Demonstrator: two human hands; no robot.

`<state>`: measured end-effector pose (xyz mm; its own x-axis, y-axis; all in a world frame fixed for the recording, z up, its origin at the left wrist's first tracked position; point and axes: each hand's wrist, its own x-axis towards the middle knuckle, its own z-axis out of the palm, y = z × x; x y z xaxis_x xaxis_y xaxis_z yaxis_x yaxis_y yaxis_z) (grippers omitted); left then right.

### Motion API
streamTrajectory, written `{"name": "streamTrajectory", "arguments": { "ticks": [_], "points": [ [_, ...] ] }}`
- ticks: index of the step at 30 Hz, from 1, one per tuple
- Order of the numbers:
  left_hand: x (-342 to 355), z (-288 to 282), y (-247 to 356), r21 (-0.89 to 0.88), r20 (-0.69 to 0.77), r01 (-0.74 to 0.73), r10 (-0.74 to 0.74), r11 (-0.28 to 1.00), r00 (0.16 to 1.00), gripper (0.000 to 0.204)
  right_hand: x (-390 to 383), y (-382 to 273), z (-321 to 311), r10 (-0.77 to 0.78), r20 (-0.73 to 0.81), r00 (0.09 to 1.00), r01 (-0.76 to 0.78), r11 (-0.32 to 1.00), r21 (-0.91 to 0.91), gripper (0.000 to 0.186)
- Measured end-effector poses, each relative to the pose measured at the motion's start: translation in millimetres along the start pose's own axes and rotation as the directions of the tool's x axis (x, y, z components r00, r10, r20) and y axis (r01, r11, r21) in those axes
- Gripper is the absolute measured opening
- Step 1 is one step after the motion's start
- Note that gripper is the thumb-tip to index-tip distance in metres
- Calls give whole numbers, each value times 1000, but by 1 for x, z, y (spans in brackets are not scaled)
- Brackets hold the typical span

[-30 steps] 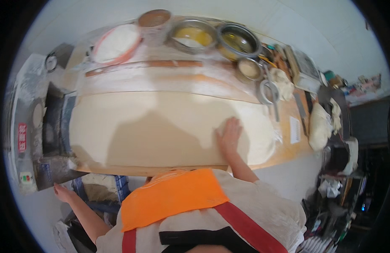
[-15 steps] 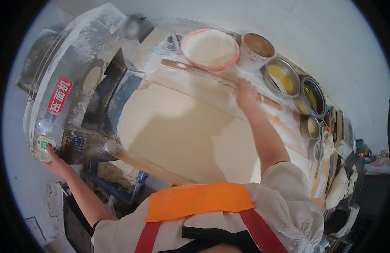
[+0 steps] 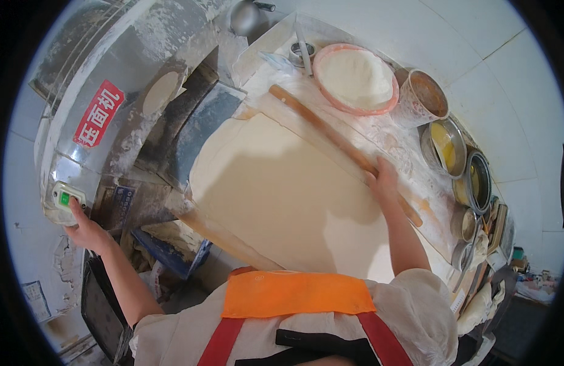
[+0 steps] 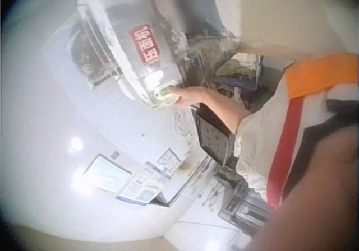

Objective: The person sprays water on dough circles, sprinkles seeds on them, places the tray into a rack, and then uses a dough sheeter and rolling pin to prepare a large sheet of dough before cutting out new circles.

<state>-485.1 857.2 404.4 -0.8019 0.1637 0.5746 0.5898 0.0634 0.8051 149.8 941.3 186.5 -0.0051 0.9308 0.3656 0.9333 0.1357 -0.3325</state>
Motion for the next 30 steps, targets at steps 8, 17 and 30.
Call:
{"name": "streamTrajectory", "arguments": {
  "ticks": [8,17,30],
  "points": [
    [10,-2,-10,-87,45,-71,75,994,996,64,40,-85,55,-167,209,964,132,976,171,22],
    [31,-4,-35,77,231,3,-21,997,973,71,3,-36,10,-60,477,877,86,996,-33,21],
    [-273,-25,77,-374,751,-233,441,898,492,56,-185,134,-101,147,79,986,-134,980,-148,23]
  ]
}}
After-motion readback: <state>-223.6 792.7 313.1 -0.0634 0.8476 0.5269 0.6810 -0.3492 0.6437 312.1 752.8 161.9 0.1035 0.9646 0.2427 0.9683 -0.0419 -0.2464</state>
